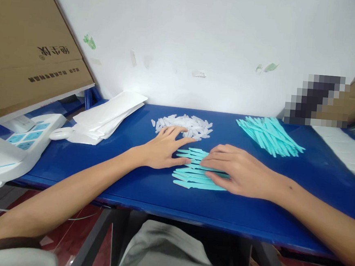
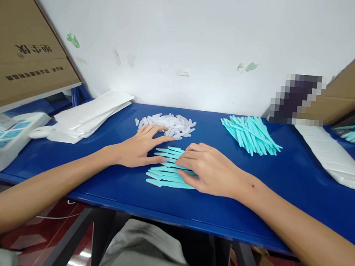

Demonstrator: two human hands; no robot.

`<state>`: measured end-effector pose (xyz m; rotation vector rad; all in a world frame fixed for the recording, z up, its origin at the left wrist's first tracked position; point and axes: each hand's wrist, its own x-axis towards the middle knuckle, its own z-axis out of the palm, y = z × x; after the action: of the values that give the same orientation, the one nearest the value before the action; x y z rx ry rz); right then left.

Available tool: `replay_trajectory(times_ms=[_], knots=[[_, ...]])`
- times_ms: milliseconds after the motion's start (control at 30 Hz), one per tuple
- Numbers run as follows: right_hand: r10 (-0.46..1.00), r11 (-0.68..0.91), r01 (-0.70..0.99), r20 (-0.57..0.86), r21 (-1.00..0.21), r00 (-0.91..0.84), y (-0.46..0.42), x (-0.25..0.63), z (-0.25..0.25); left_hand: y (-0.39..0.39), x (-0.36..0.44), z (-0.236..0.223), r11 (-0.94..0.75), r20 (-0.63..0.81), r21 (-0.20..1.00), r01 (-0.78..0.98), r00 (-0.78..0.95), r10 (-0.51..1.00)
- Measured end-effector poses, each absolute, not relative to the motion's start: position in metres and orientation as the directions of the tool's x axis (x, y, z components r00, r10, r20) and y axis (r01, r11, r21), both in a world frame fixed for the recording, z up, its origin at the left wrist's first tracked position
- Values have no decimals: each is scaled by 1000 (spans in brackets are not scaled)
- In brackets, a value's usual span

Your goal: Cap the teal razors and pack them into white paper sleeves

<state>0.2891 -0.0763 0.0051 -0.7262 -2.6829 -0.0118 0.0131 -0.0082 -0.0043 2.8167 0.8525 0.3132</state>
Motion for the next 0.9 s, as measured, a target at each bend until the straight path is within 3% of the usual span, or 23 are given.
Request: replay_trajectory(times_ms=[467,900], knots=[[509,853,517,332,-71,-794,-75,290,4,-7,9,2,-808,87,192,556,811,579],[502,846,532,382,-31,-776,-73,292,7,-5,6,-1,-845,163,200,496,833,528]])
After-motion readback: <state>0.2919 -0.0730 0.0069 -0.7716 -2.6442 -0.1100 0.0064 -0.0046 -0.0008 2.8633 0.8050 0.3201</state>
